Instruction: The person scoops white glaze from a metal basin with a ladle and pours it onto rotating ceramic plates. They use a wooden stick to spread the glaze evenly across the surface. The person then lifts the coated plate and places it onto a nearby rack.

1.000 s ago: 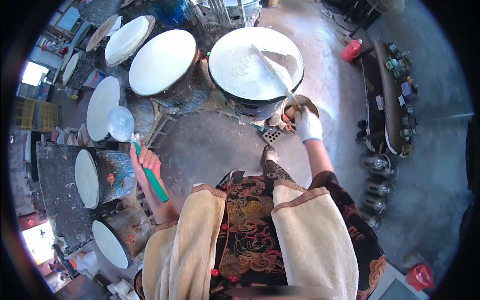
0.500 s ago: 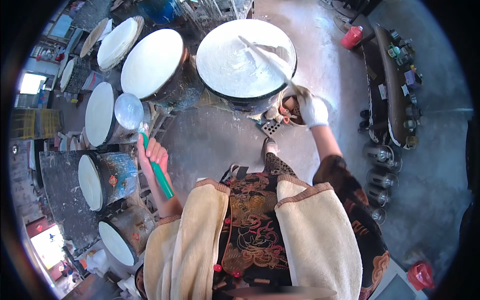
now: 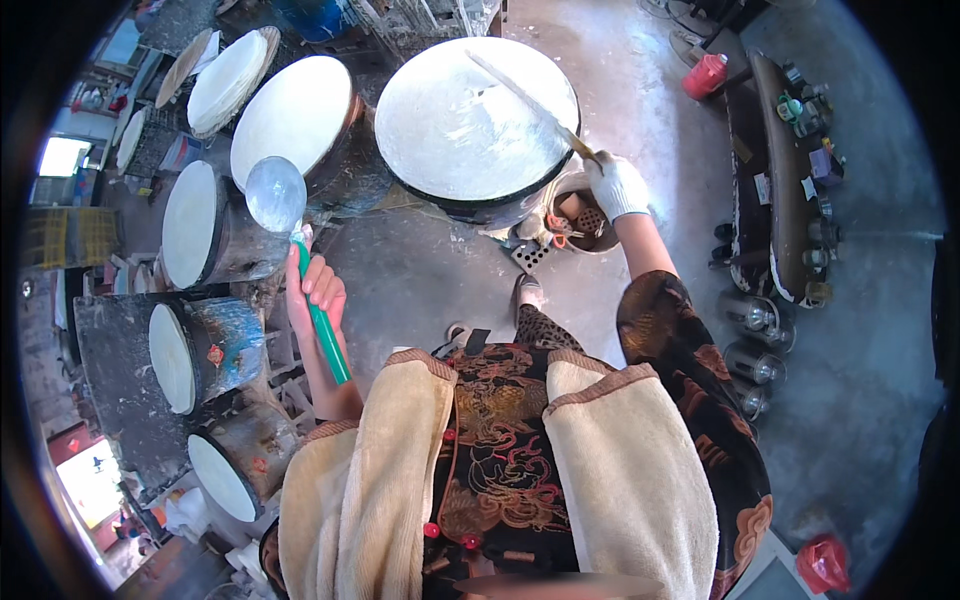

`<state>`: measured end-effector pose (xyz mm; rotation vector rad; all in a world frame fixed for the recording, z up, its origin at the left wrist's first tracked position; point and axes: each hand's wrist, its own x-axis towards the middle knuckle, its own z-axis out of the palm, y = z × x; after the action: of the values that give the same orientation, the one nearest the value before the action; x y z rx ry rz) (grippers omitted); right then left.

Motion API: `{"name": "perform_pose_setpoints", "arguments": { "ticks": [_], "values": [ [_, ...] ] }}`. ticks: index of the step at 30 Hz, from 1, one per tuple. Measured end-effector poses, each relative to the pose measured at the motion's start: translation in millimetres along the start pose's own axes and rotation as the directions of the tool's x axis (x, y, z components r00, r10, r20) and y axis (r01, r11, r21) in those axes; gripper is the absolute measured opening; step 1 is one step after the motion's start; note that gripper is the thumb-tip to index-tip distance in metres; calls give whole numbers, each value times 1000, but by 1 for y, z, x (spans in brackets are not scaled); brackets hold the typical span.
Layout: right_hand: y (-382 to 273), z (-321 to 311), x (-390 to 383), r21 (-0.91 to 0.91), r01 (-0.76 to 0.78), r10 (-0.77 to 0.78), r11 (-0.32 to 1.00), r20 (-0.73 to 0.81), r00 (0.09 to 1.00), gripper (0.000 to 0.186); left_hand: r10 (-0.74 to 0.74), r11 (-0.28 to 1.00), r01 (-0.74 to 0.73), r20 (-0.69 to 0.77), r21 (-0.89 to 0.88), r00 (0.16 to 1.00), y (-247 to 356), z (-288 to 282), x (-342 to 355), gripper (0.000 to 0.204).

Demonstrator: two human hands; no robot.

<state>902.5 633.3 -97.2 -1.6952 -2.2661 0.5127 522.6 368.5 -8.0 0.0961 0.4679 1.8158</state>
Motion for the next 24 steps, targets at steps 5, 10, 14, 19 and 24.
{"name": "perform_pose_setpoints", "arguments": {
  "ticks": [5, 10, 14, 19, 24],
  "values": [
    [0, -10, -33, 119, 78, -84, 990, 45, 995, 30, 3, 1000, -4, 43, 26, 999, -6, 7, 3, 39],
    [-8, -5, 17, 82, -159, 161, 984, -22, 987, 35, -58, 998, 58, -13, 24, 998, -18, 12, 10, 36],
    [-24, 37, 27, 254, 39, -31, 966, -34, 999, 49, -66, 995, 72, -77, 70, 995, -25, 17, 13, 34],
    [-64, 57, -29, 772, -386, 465, 505, 133, 875, 47, -201, 932, 275, -293, 235, 935, -23, 13, 8, 30],
    [-95, 41, -14, 850, -491, 234, 190, 446, 864, 26, -248, 859, 403, -432, 315, 867, -45, -7, 22, 21]
  ]
}}
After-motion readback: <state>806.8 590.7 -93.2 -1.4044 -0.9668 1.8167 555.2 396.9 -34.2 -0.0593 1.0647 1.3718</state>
